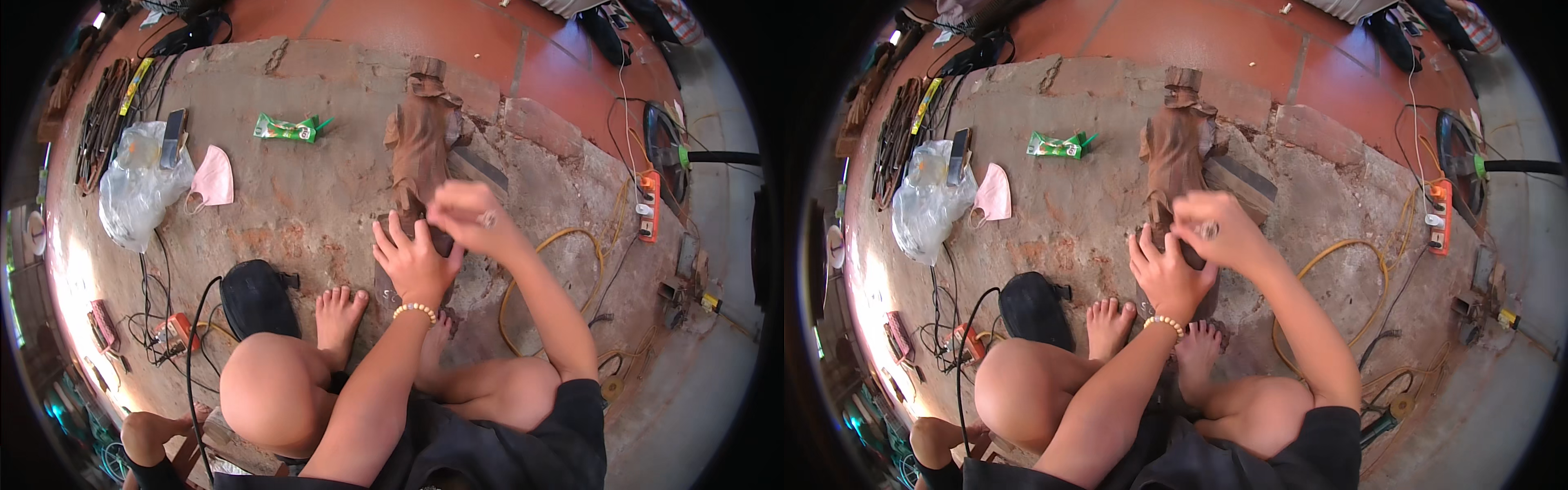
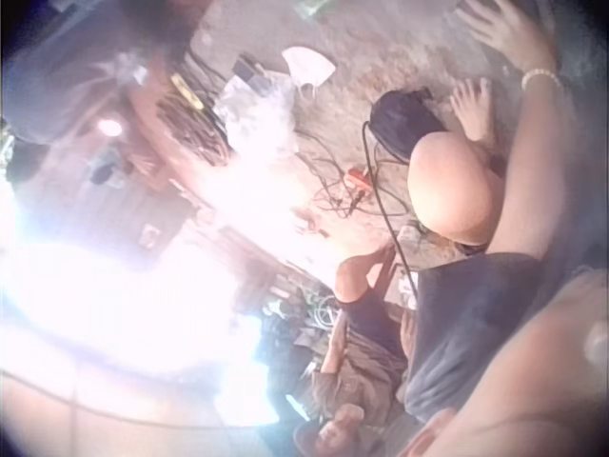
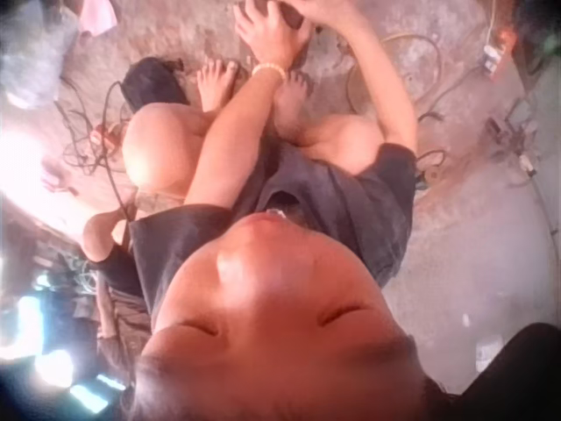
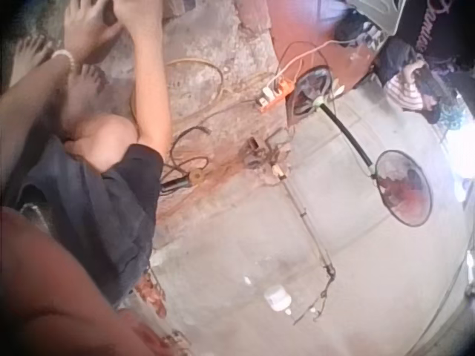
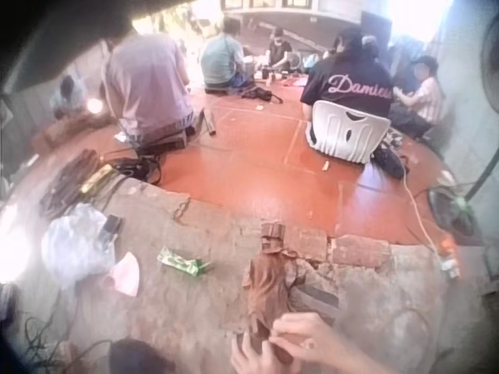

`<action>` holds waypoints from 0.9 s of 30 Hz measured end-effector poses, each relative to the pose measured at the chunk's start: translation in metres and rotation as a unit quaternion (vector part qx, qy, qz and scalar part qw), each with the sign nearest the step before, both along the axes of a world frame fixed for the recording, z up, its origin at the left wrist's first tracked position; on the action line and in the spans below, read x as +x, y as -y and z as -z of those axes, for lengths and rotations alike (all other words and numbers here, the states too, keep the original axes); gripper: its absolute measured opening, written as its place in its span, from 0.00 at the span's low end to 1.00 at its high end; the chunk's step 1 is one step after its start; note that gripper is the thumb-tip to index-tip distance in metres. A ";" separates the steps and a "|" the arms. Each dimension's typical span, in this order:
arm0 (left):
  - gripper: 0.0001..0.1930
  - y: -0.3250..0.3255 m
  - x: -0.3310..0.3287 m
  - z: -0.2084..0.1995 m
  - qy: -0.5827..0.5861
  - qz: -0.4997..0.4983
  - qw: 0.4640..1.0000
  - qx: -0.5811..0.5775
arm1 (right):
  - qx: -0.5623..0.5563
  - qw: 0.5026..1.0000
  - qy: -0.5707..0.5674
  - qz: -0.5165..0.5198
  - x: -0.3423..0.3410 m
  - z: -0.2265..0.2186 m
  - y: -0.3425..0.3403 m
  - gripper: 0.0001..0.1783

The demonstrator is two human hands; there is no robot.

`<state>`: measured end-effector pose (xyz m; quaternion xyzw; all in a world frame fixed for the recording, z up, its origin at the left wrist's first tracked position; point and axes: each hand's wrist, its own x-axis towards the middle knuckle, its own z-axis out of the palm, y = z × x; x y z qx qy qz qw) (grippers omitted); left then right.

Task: The person sits on the floor and carves a piece of wood using a small carving tool. They hold the wood with one hand and use the tool to shape and refine its surface, occasionally rotating the piece to work on different sides.

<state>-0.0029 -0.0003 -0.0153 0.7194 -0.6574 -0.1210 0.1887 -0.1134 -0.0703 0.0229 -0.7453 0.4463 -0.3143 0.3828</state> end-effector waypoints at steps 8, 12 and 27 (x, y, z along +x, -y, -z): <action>0.28 0.005 -0.001 0.005 -0.008 -0.007 1.000 -0.002 | -0.146 0.941 -0.297 0.078 0.003 0.013 0.006 0.27; 0.26 0.003 -0.002 0.005 -0.006 -0.007 1.000 0.005 | -0.126 0.928 -0.350 0.019 -0.005 0.011 -0.001 0.28; 0.27 0.004 -0.001 0.004 -0.003 0.000 1.000 0.031 | -0.090 0.948 -0.306 0.002 0.009 0.013 -0.002 0.29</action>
